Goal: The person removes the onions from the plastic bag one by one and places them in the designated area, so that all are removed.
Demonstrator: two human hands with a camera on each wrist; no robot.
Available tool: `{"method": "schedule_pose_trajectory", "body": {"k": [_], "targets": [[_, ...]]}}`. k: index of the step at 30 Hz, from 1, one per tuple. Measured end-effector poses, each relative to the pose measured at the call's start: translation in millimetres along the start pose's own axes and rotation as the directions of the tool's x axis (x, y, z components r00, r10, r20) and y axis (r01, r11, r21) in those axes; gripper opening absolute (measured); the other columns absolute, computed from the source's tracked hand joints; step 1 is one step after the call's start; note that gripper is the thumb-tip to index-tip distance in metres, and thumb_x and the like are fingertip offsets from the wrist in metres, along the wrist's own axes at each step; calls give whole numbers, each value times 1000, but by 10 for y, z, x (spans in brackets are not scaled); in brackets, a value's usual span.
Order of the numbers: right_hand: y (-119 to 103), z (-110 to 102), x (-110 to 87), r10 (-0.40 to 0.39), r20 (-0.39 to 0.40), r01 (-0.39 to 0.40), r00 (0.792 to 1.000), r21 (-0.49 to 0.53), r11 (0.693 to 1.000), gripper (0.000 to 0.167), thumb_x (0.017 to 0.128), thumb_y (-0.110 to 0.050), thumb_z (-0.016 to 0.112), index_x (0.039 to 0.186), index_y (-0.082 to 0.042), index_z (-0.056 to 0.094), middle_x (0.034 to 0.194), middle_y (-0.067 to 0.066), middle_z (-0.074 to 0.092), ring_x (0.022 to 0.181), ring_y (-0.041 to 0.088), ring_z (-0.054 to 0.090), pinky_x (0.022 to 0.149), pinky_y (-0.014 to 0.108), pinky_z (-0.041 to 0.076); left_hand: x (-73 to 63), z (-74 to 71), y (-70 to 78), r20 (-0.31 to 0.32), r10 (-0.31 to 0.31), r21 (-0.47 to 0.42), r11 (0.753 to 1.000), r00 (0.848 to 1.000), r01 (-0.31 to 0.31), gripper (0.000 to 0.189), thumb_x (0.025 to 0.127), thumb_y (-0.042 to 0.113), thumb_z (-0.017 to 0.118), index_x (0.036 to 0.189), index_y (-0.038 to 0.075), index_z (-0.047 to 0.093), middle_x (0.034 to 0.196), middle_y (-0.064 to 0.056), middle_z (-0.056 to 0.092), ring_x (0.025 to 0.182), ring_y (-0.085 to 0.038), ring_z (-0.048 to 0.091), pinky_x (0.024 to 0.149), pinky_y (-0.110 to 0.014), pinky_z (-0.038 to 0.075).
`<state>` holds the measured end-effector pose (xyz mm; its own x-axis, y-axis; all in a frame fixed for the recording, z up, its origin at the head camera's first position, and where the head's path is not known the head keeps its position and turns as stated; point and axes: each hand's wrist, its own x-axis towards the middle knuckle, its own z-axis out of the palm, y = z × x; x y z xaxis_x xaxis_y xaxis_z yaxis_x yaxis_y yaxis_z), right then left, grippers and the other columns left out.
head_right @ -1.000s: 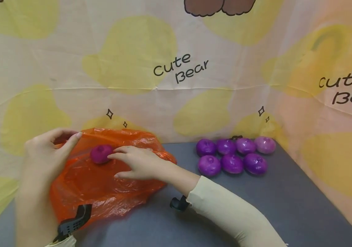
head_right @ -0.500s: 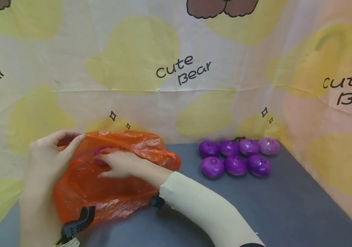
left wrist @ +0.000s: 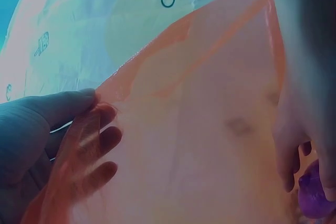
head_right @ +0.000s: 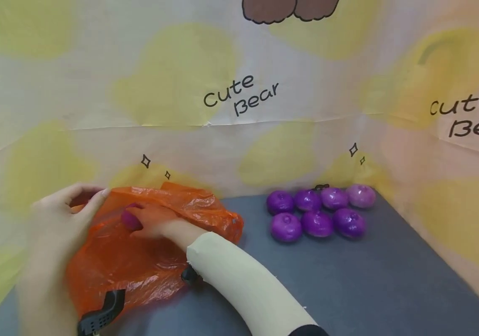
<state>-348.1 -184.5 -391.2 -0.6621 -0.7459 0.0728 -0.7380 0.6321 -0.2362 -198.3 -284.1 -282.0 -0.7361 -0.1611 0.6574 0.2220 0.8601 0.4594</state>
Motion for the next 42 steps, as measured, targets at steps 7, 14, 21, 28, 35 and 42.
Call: {"method": "schedule_pose_trajectory", "body": {"k": [7,14,21,28,35,42], "targets": [[-138,53,119,13,28,-13,1000,2,1000,74,93,-50,68,157,-36,33,157,-13,43,140,8,47,116,25,39,-36,-82,-53,-26,-18,17,1000,1000,18,18,95,27,71,102,12,78,96,-15,77,94,-32,70,75,-5,36],[-201,70,148,39,37,-38,999,-15,999,75,93,-51,67,158,-37,32,158,-11,41,142,12,45,115,29,41,-45,-78,-31,-23,-22,4,1000,999,22,17,95,26,72,101,11,78,95,-15,77,92,-33,70,71,-3,36],[-213,84,178,116,37,-113,993,-71,991,76,92,-55,66,157,-43,29,157,-15,40,141,10,46,116,33,41,-34,-61,-21,-13,-47,-9,999,999,47,20,96,29,71,103,12,78,97,-14,78,95,-31,70,72,-1,35],[-179,96,147,104,41,-100,994,-76,992,69,94,-54,65,155,-41,35,154,-13,43,137,11,50,112,32,45,-15,-33,-12,-13,-33,-5,999,999,33,19,96,28,71,102,11,77,97,-15,77,94,-32,70,71,-4,36],[-118,79,52,78,31,-79,996,27,997,63,92,-44,72,150,-36,47,148,-14,52,128,7,57,109,24,45,0,-17,-1,-3,-23,-14,1000,1000,23,20,96,29,70,102,11,77,95,-15,77,92,-31,70,69,-7,38],[-123,53,-117,69,19,-70,997,92,993,58,89,-39,77,143,-31,56,135,-13,63,119,6,61,105,22,47,-12,-31,-11,4,-10,-19,1000,1000,10,19,97,27,69,103,11,77,97,-15,77,92,-32,70,69,-6,37]]}}
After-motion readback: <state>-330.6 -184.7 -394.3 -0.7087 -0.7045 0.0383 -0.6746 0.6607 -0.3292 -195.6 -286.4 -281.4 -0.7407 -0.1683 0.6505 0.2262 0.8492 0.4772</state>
